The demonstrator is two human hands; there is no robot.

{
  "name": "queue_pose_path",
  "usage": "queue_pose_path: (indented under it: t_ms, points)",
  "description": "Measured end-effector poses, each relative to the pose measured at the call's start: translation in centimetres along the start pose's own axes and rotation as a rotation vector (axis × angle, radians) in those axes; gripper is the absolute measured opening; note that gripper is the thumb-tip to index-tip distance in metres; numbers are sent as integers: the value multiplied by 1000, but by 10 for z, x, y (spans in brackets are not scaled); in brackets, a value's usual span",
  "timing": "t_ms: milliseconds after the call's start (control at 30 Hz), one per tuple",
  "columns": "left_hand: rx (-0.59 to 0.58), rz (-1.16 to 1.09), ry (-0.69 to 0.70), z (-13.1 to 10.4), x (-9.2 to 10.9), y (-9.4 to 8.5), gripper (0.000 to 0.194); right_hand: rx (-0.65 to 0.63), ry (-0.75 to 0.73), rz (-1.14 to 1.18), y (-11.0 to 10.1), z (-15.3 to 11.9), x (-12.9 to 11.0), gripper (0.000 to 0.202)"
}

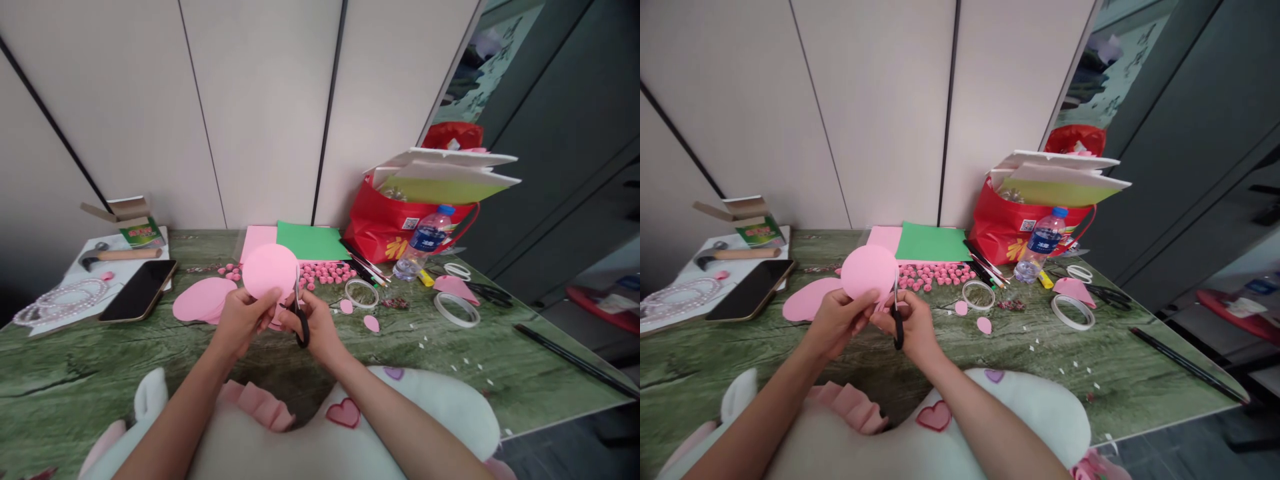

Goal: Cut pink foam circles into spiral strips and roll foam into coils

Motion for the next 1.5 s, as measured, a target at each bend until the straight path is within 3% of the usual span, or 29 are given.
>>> queue_pose_path:
  t_ms: [133, 333, 600, 1000, 1233, 1500]
  points:
    - [-72, -27, -15, -1, 0, 3, 27, -24, 10, -5, 2, -1, 3, 36]
    - [10, 88, -15, 0, -2, -1, 29, -32, 25, -15, 2, -1, 2, 40]
    - [-38, 97, -28, 1, -3, -1, 24, 9, 4, -8, -1, 0, -6, 40]
    - [-12, 26, 2, -1, 1, -1, 32, 20, 12, 5, -1, 0, -5, 35]
    - [-33, 9, -4, 0, -2, 0, 28, -45, 14, 31, 3, -2, 1, 32]
    - [-9, 98, -35, 1, -5, -1, 24, 43, -1, -4, -3, 1, 0, 39]
Point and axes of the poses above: each hand's wrist, its own z-axis towards the middle knuckle, its own y-axis out of the palm, x = y × z, the point moved 4 cm from there along z, towards the middle knuckle, and after that the axes turned 1 degree about -z, right-handed, at the moved point
